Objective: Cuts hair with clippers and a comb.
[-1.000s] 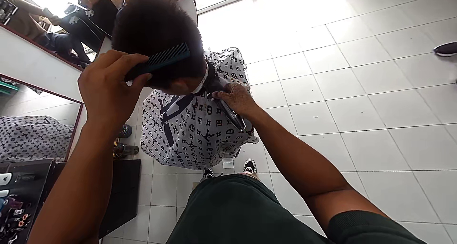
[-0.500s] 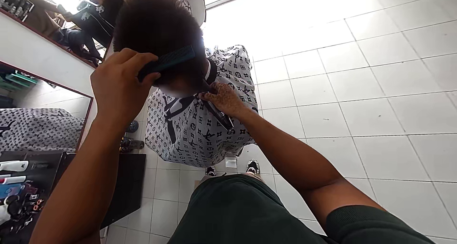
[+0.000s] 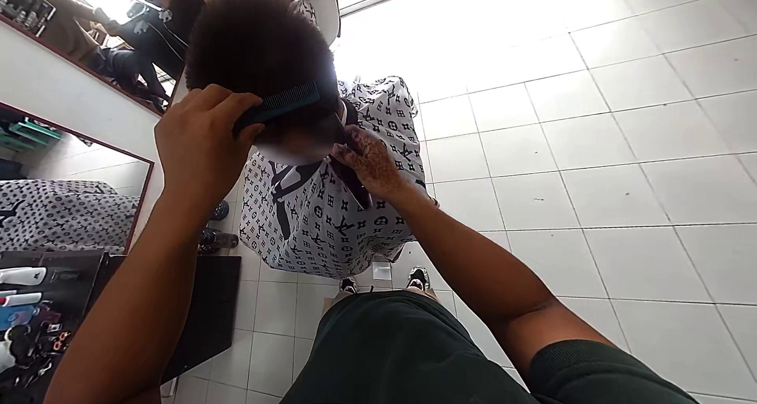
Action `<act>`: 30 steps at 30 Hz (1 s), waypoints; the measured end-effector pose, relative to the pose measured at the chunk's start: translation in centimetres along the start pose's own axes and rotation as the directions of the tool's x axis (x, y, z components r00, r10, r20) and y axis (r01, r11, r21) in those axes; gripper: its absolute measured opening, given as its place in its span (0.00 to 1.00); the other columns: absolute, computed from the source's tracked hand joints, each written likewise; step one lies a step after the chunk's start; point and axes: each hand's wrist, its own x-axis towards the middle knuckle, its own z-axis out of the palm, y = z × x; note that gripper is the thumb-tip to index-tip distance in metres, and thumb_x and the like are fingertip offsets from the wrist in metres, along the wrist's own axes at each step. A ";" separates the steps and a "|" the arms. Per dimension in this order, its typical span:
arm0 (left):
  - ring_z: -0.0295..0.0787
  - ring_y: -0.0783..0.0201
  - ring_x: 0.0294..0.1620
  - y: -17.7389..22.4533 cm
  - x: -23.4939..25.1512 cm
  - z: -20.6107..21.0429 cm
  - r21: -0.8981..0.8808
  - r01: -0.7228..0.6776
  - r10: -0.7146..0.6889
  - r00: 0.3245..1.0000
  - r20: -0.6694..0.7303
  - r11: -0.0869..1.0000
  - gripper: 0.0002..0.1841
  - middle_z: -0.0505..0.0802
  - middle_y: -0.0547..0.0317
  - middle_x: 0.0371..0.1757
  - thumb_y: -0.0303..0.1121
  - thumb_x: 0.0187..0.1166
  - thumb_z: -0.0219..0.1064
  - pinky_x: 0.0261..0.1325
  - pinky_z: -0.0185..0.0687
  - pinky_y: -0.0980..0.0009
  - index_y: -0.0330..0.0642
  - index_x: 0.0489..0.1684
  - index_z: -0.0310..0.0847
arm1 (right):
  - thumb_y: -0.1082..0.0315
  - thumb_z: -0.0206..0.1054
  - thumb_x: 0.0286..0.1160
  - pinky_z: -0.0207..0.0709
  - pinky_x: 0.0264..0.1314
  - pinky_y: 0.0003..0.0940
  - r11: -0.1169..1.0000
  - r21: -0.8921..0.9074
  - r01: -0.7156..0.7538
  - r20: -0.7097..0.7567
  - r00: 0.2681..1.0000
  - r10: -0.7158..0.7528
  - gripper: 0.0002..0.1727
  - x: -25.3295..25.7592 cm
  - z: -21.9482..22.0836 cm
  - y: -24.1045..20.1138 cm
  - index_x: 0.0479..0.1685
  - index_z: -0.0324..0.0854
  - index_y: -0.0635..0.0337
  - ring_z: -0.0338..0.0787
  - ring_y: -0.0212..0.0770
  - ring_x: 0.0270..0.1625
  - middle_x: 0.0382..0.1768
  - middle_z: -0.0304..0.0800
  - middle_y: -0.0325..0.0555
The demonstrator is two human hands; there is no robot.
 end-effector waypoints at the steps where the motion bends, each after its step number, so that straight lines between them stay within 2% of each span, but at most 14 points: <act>1: 0.89 0.36 0.52 -0.1 0.0 -0.3 0.021 -0.046 0.046 0.999 -0.008 0.999 0.14 0.92 0.38 0.54 0.34 0.84 0.68 0.51 0.78 0.41 0.41 0.62 0.88 | 0.55 0.63 0.85 0.89 0.35 0.35 0.999 0.024 -0.041 0.018 0.999 0.040 0.20 -1.2 -0.5 0.4 0.61 0.78 0.63 0.91 0.36 0.31 0.37 0.89 0.46; 3: 0.91 0.39 0.48 0.0 -0.1 -1.0 0.065 -0.078 0.081 0.996 -0.048 0.995 0.16 0.94 0.40 0.52 0.38 0.90 0.60 0.46 0.80 0.45 0.42 0.64 0.88 | 0.53 0.59 0.88 0.89 0.30 0.35 0.972 0.026 -0.233 0.054 0.971 0.232 0.20 -4.0 -2.1 1.7 0.59 0.78 0.62 0.90 0.39 0.26 0.32 0.89 0.48; 6: 0.90 0.36 0.30 1.6 -0.2 0.2 0.082 0.077 -0.071 0.994 -0.077 0.994 0.19 0.92 0.37 0.34 0.40 0.93 0.54 0.27 0.72 0.42 0.35 0.51 0.88 | 0.56 0.55 0.90 0.89 0.30 0.33 0.912 0.056 -0.407 -0.006 0.913 0.408 0.18 -6.8 -4.1 3.2 0.53 0.77 0.65 0.90 0.38 0.24 0.28 0.88 0.45; 9: 0.89 0.35 0.28 3.0 -1.0 2.9 0.063 0.140 -0.141 0.990 0.012 0.988 0.19 0.90 0.37 0.31 0.40 0.91 0.55 0.24 0.74 0.40 0.33 0.42 0.86 | 0.58 0.53 0.92 0.89 0.27 0.33 0.889 0.094 -0.448 -0.101 0.884 0.456 0.18 -8.2 -5.1 2.7 0.52 0.78 0.66 0.90 0.38 0.23 0.27 0.88 0.44; 12: 0.90 0.39 0.26 3.6 -1.8 3.8 -0.001 0.026 -0.026 0.998 0.063 1.000 0.15 0.90 0.42 0.28 0.38 0.88 0.60 0.21 0.76 0.44 0.37 0.41 0.89 | 0.60 0.51 0.94 0.88 0.23 0.32 0.883 0.137 -0.449 -0.177 0.866 0.468 0.16 -8.3 -5.6 1.6 0.48 0.78 0.65 0.89 0.38 0.19 0.24 0.89 0.43; 14: 0.89 0.41 0.25 2.9 -1.9 2.9 -0.016 0.004 -0.005 1.000 -0.024 1.000 0.16 0.89 0.44 0.27 0.38 0.88 0.59 0.20 0.75 0.47 0.37 0.40 0.89 | 0.61 0.50 0.94 0.88 0.21 0.33 0.878 0.163 -0.450 -0.218 0.851 0.477 0.16 -8.1 -5.4 1.1 0.47 0.77 0.65 0.89 0.39 0.18 0.23 0.88 0.44; 16: 0.89 0.40 0.26 2.0 -1.2 1.6 -0.012 0.080 -0.081 0.990 -0.111 0.997 0.18 0.89 0.42 0.28 0.39 0.90 0.56 0.22 0.73 0.46 0.35 0.41 0.88 | 0.60 0.49 0.94 0.87 0.20 0.33 0.874 0.186 -0.448 -0.253 0.838 0.483 0.17 -7.9 -4.9 0.7 0.47 0.77 0.65 0.89 0.39 0.17 0.22 0.88 0.44; 18: 0.89 0.38 0.26 1.7 -0.9 1.9 -0.017 0.114 -0.115 0.990 -0.082 0.993 0.17 0.89 0.40 0.28 0.38 0.90 0.57 0.22 0.73 0.45 0.34 0.38 0.87 | 0.61 0.49 0.94 0.86 0.19 0.33 0.872 0.203 -0.445 -0.266 0.833 0.486 0.18 -7.5 -4.4 0.3 0.45 0.78 0.65 0.88 0.38 0.16 0.20 0.87 0.44; 20: 0.88 0.40 0.24 2.2 -1.4 3.6 -0.036 0.047 -0.046 0.999 0.027 0.998 0.14 0.88 0.43 0.25 0.36 0.86 0.63 0.21 0.76 0.46 0.36 0.35 0.88 | 0.62 0.50 0.94 0.85 0.18 0.32 0.873 0.202 -0.444 -0.251 0.838 0.485 0.17 -6.8 -4.0 0.3 0.43 0.78 0.65 0.87 0.38 0.15 0.19 0.87 0.44; 22: 0.86 0.46 0.20 2.5 -2.0 5.0 -0.097 -0.032 0.036 0.998 0.042 0.995 0.12 0.87 0.48 0.23 0.37 0.85 0.64 0.18 0.73 0.52 0.39 0.38 0.90 | 0.62 0.52 0.93 0.86 0.19 0.32 0.873 0.174 -0.455 -0.189 0.855 0.483 0.15 -5.4 -3.9 0.2 0.43 0.77 0.65 0.87 0.37 0.16 0.20 0.87 0.43; 24: 0.89 0.46 0.23 2.6 -2.2 4.3 -0.192 -0.022 0.015 0.999 -0.034 0.981 0.14 0.91 0.47 0.27 0.37 0.87 0.61 0.22 0.77 0.50 0.39 0.46 0.92 | 0.62 0.54 0.92 0.87 0.21 0.31 0.868 0.101 -0.486 -0.074 0.867 0.494 0.14 -3.8 -3.8 -0.1 0.45 0.76 0.64 0.88 0.37 0.17 0.22 0.87 0.42; 26: 0.95 0.44 0.36 2.6 -2.0 2.5 -0.212 0.042 -0.068 0.991 -0.116 0.976 0.16 0.96 0.45 0.39 0.38 0.89 0.59 0.36 0.85 0.46 0.41 0.56 0.93 | 0.62 0.56 0.91 0.88 0.26 0.30 0.870 -0.029 -0.492 0.059 0.868 0.493 0.14 -1.8 -3.6 -0.5 0.50 0.77 0.67 0.89 0.36 0.21 0.27 0.87 0.44; 27: 0.96 0.44 0.43 2.6 -1.7 1.7 -0.193 0.082 -0.110 0.984 -0.142 0.978 0.16 0.97 0.45 0.45 0.39 0.89 0.59 0.43 0.86 0.45 0.43 0.58 0.93 | 0.61 0.59 0.90 0.88 0.30 0.31 0.874 -0.099 -0.477 0.110 0.867 0.486 0.15 -0.6 -3.5 -0.6 0.51 0.78 0.67 0.89 0.36 0.24 0.29 0.87 0.45; 30: 0.92 0.42 0.54 3.2 -0.9 0.9 -0.173 0.185 -0.214 0.962 -0.169 0.967 0.16 0.94 0.41 0.54 0.39 0.88 0.62 0.56 0.82 0.45 0.40 0.60 0.90 | 0.57 0.65 0.86 0.89 0.39 0.35 0.888 -0.249 -0.387 0.210 0.873 0.440 0.18 1.7 -3.3 -0.1 0.54 0.82 0.67 0.91 0.38 0.31 0.34 0.89 0.49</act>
